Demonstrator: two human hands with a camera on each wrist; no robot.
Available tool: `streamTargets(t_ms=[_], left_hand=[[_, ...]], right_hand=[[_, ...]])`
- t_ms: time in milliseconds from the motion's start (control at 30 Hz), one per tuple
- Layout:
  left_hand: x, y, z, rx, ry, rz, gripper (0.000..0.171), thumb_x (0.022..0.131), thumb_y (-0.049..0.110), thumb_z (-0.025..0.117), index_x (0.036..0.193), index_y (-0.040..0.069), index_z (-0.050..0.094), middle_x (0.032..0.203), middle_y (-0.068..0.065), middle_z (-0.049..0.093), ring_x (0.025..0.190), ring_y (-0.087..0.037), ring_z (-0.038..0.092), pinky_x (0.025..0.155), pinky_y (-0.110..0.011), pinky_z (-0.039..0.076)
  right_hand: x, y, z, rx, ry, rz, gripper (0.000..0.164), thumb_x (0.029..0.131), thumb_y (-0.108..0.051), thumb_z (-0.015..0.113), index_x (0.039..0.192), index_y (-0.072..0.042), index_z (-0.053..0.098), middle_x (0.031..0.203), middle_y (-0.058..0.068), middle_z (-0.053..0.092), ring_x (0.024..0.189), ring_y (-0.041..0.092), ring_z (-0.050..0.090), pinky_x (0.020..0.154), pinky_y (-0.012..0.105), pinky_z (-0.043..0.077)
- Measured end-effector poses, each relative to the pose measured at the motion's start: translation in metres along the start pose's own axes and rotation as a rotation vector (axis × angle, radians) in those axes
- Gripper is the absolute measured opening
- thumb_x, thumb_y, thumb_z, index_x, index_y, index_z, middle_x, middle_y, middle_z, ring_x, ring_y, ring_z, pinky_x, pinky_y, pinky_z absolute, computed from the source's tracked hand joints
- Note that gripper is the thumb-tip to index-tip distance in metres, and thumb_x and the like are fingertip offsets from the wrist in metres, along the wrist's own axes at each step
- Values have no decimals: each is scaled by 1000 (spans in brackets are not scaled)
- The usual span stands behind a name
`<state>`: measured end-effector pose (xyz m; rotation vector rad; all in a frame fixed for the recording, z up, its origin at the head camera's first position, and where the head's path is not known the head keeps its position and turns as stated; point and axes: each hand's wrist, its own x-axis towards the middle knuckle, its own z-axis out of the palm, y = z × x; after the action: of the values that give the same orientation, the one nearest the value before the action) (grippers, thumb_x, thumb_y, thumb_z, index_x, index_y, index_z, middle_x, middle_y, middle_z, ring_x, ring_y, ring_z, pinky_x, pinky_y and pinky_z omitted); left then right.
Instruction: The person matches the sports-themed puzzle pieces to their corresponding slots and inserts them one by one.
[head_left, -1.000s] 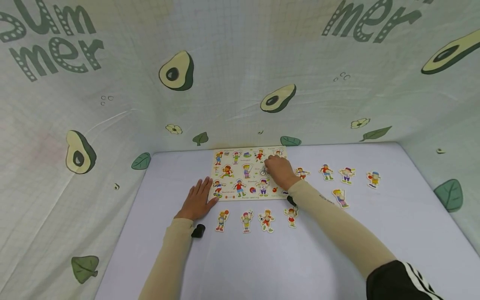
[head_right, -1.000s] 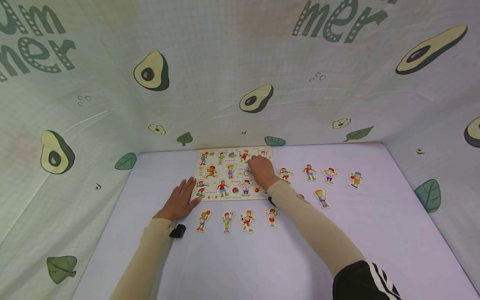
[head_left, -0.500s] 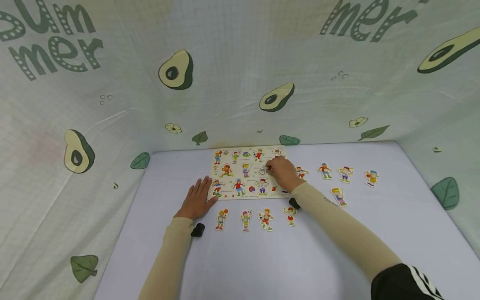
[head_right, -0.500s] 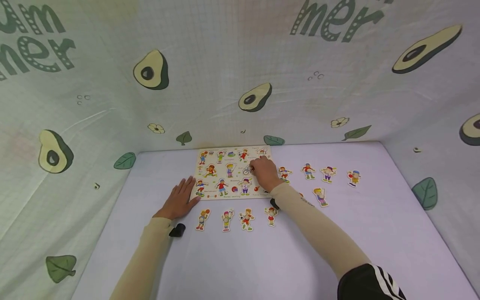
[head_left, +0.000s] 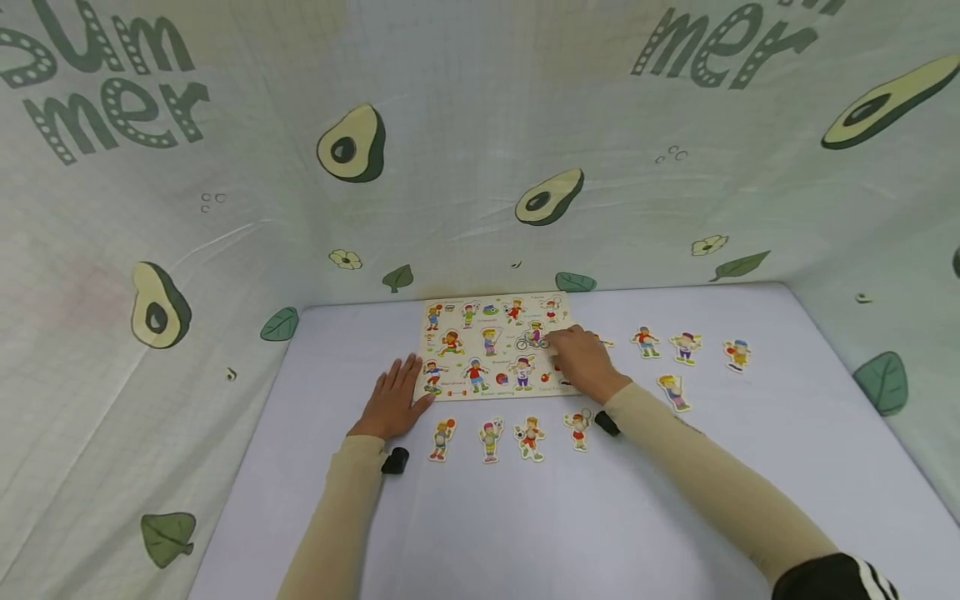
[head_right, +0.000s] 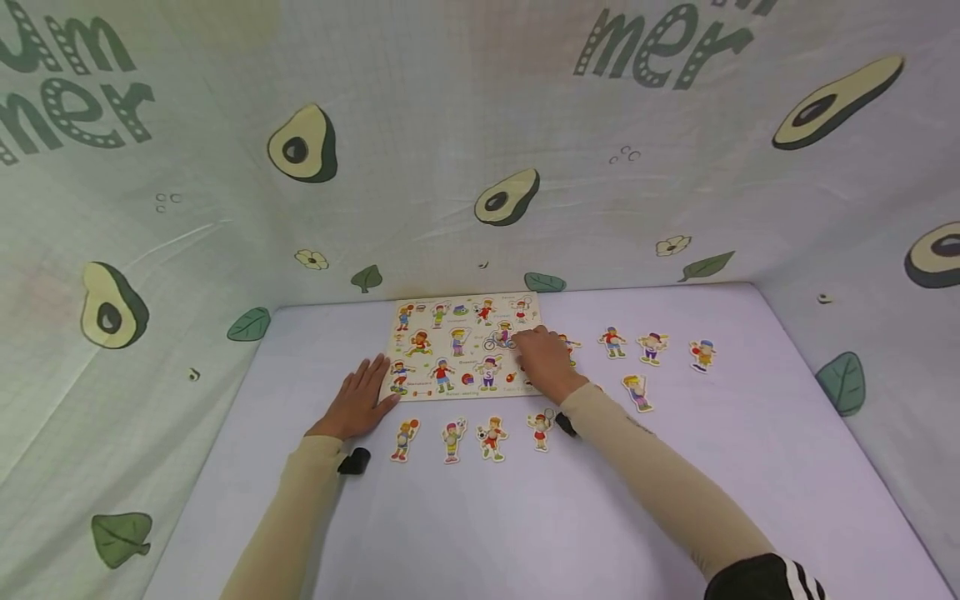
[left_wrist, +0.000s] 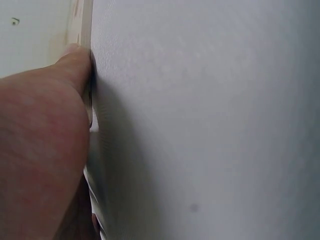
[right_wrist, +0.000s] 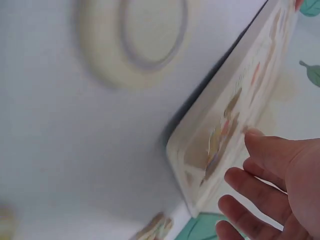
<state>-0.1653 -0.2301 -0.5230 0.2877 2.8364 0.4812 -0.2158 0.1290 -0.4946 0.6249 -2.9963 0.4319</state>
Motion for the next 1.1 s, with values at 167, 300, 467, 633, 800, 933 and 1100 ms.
streamTargets(t_ms=[167, 300, 467, 633, 800, 933, 1100], left_hand=[[1, -2, 2, -7, 6, 12, 78, 110, 39, 52, 169, 1, 16, 177, -20, 10, 163, -42, 3, 131, -59, 5], [0, -2, 2, -16, 21, 27, 78, 110, 38, 53, 168, -1, 19, 176, -22, 13, 163, -44, 6, 131, -61, 6], [2, -5, 5, 5, 13, 20, 78, 110, 40, 51, 168, 0, 17, 177, -20, 11, 163, -42, 4, 131, -60, 5], [5, -7, 7, 13, 10, 11, 80, 109, 42, 53, 169, 2, 18, 177, -19, 12, 163, -41, 5, 131, -60, 6], [4, -9, 8, 9, 5, 11, 80, 109, 41, 54, 169, 2, 17, 177, -20, 12, 163, -42, 5, 131, -60, 6], [4, -8, 7, 8, 7, 11, 80, 109, 41, 54, 169, 1, 17, 177, -20, 11, 163, -42, 4, 131, -60, 6], [4, -6, 6, 28, 7, 14, 80, 110, 42, 53, 169, 2, 18, 177, -19, 12, 163, -41, 5, 131, -59, 6]], right_hand=[[-20, 12, -14, -34, 28, 25, 37, 95, -7, 79, 130, 3, 70, 130, 19, 72, 121, 39, 66, 102, 53, 54], [-40, 26, -23, -50, 78, 13, 36, 94, -4, 79, 128, 4, 70, 129, 20, 72, 119, 40, 65, 99, 54, 55], [-65, 46, -28, -54, 100, 28, 36, 92, -3, 81, 126, 4, 71, 127, 21, 72, 116, 42, 66, 97, 57, 55], [-91, 68, -33, -55, 119, 51, 34, 90, -1, 80, 122, 6, 71, 122, 23, 72, 113, 45, 66, 95, 59, 54], [-113, 87, -37, -57, 168, 43, 32, 87, 2, 80, 117, 7, 72, 117, 24, 73, 107, 46, 65, 85, 61, 55], [-126, 98, -39, -69, 174, 61, 29, 87, 2, 81, 114, 7, 73, 113, 23, 73, 104, 46, 65, 81, 60, 55], [-136, 107, -40, -85, 129, 114, 28, 86, -1, 83, 111, 6, 75, 107, 22, 74, 98, 44, 66, 78, 58, 55]])
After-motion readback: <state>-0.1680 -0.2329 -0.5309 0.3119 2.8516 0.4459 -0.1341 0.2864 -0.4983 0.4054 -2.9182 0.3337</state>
